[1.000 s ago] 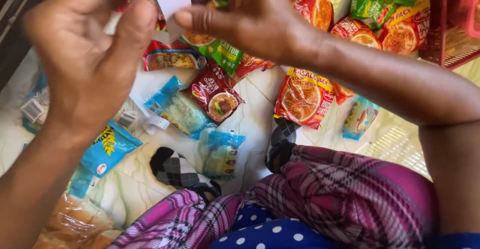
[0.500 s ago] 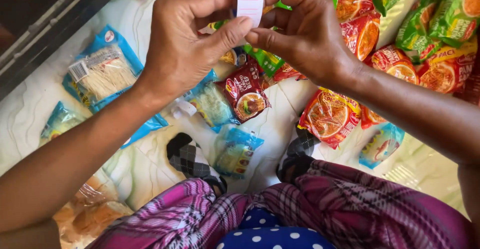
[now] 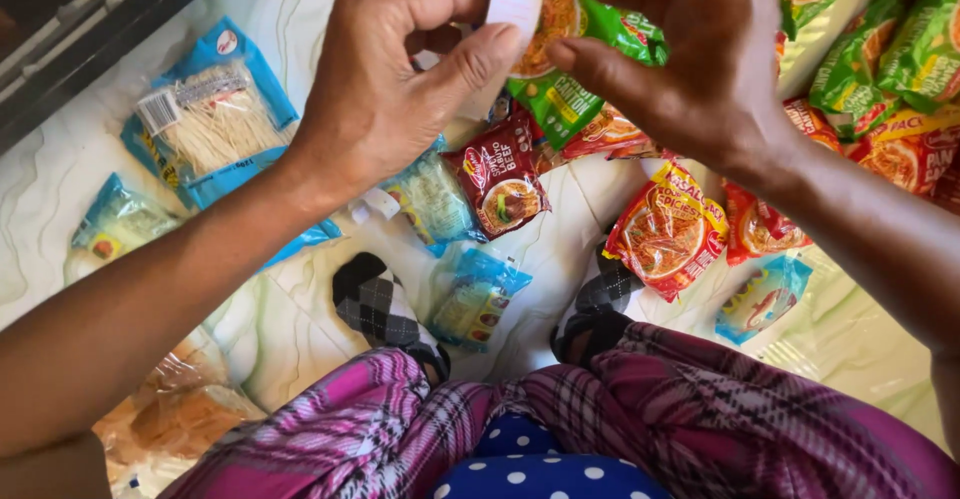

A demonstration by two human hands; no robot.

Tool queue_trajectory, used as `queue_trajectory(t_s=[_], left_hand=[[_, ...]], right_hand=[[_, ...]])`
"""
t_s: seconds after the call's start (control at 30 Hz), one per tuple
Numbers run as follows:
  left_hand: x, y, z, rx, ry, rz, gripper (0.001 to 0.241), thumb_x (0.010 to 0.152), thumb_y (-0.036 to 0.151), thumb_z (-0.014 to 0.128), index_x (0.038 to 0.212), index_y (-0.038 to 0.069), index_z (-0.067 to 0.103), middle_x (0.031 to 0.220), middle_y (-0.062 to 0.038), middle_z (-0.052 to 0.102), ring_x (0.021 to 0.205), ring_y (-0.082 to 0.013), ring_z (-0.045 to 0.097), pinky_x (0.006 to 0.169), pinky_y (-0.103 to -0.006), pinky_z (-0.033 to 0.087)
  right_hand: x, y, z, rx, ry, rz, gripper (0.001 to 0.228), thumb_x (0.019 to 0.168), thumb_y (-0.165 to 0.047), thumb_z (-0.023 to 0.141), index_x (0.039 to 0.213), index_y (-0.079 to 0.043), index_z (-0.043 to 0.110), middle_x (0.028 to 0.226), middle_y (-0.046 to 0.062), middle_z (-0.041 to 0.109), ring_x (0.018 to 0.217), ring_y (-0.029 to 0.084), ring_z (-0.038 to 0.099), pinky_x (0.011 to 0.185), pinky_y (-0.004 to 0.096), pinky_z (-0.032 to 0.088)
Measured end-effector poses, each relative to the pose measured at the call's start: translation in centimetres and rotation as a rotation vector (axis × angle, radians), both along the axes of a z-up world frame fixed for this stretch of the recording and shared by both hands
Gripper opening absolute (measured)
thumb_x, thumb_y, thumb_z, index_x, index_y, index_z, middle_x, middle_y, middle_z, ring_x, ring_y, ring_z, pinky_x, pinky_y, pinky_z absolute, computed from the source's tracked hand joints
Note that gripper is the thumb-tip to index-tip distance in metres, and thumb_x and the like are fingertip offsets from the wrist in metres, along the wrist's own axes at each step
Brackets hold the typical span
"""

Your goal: Organizing various food packets on the floor using adhesive tape and stocking them onto a glass shelf.

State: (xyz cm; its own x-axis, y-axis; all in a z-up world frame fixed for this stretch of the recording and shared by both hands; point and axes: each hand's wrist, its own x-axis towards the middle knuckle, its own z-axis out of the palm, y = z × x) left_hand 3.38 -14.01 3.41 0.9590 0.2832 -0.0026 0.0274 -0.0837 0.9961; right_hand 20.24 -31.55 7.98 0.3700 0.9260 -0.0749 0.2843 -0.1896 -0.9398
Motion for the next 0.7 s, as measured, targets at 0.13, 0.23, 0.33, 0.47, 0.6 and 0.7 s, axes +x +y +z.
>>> queue_trajectory(t_s=[0.13, 0.23, 0.33, 0.47, 0.6, 0.7], left_hand=[[0.4, 0.0, 0.9, 0.098, 0.081, 0.005, 0.028, 0.101, 0.022, 0.074, 0.11, -0.004, 0.076, 0.093, -0.008, 0.068, 0.082, -0.0096, 0.061, 0.075, -0.0266, 0.052], [-0.2, 0.1, 0.8, -0.067, -0.048, -0.09, 0.023, 0.113, 0.021, 0.072, 0.123, 0.0, 0.076, 0.129, -0.007, 0.066, 0.104, -0.0071, 0.065, 0.087, -0.0251, 0.06], [0.0, 0.2, 2.1, -0.056, 0.082, -0.08, 0.022, 0.097, 0.018, 0.068, 0.113, 0.005, 0.073, 0.121, -0.005, 0.065, 0.089, -0.0057, 0.064, 0.075, -0.0238, 0.056], [-0.6, 0.7, 0.0, 0.057, -0.158, -0.074, 0.022, 0.106, 0.009, 0.07, 0.126, 0.0, 0.071, 0.132, -0.01, 0.064, 0.109, -0.013, 0.068, 0.091, -0.0281, 0.06], [0.0, 0.9, 0.4, 0.085, -0.041, -0.042, 0.019, 0.1, 0.015, 0.076, 0.114, 0.002, 0.073, 0.098, -0.006, 0.07, 0.082, -0.011, 0.07, 0.074, -0.0276, 0.058], [0.3, 1.4, -0.3, 0.203, 0.071, 0.008, 0.028, 0.095, 0.026, 0.079, 0.103, 0.001, 0.071, 0.078, -0.007, 0.067, 0.067, -0.0151, 0.065, 0.062, -0.0332, 0.051]], right_hand=[[-0.3, 0.9, 1.0, 0.065, -0.558, 0.181, 0.04, 0.092, -0.001, 0.088, 0.125, 0.008, 0.068, 0.121, 0.019, 0.07, 0.111, 0.03, 0.069, 0.095, 0.043, 0.056], [-0.3, 0.6, -0.1, 0.046, -0.211, 0.09, 0.033, 0.097, -0.002, 0.082, 0.125, 0.004, 0.067, 0.125, 0.013, 0.07, 0.118, 0.022, 0.069, 0.105, 0.037, 0.058], [-0.5, 0.1, -1.0, 0.034, 0.104, 0.013, 0.032, 0.102, -0.004, 0.078, 0.13, 0.001, 0.064, 0.129, 0.006, 0.068, 0.124, 0.016, 0.068, 0.115, 0.033, 0.06], [1.0, -1.1, -2.4, 0.078, -0.001, 0.114, 0.03, 0.108, 0.003, 0.076, 0.134, 0.006, 0.063, 0.132, 0.011, 0.068, 0.126, 0.018, 0.068, 0.117, 0.033, 0.059], [1.7, -1.0, -2.7, 0.078, -0.317, 0.171, 0.026, 0.104, 0.003, 0.079, 0.126, 0.007, 0.067, 0.12, 0.016, 0.072, 0.11, 0.02, 0.071, 0.099, 0.031, 0.059], [2.6, -0.9, -2.7, 0.093, -0.392, 0.215, 0.023, 0.105, 0.002, 0.076, 0.125, 0.008, 0.066, 0.122, 0.016, 0.072, 0.112, 0.019, 0.071, 0.098, 0.03, 0.059]])
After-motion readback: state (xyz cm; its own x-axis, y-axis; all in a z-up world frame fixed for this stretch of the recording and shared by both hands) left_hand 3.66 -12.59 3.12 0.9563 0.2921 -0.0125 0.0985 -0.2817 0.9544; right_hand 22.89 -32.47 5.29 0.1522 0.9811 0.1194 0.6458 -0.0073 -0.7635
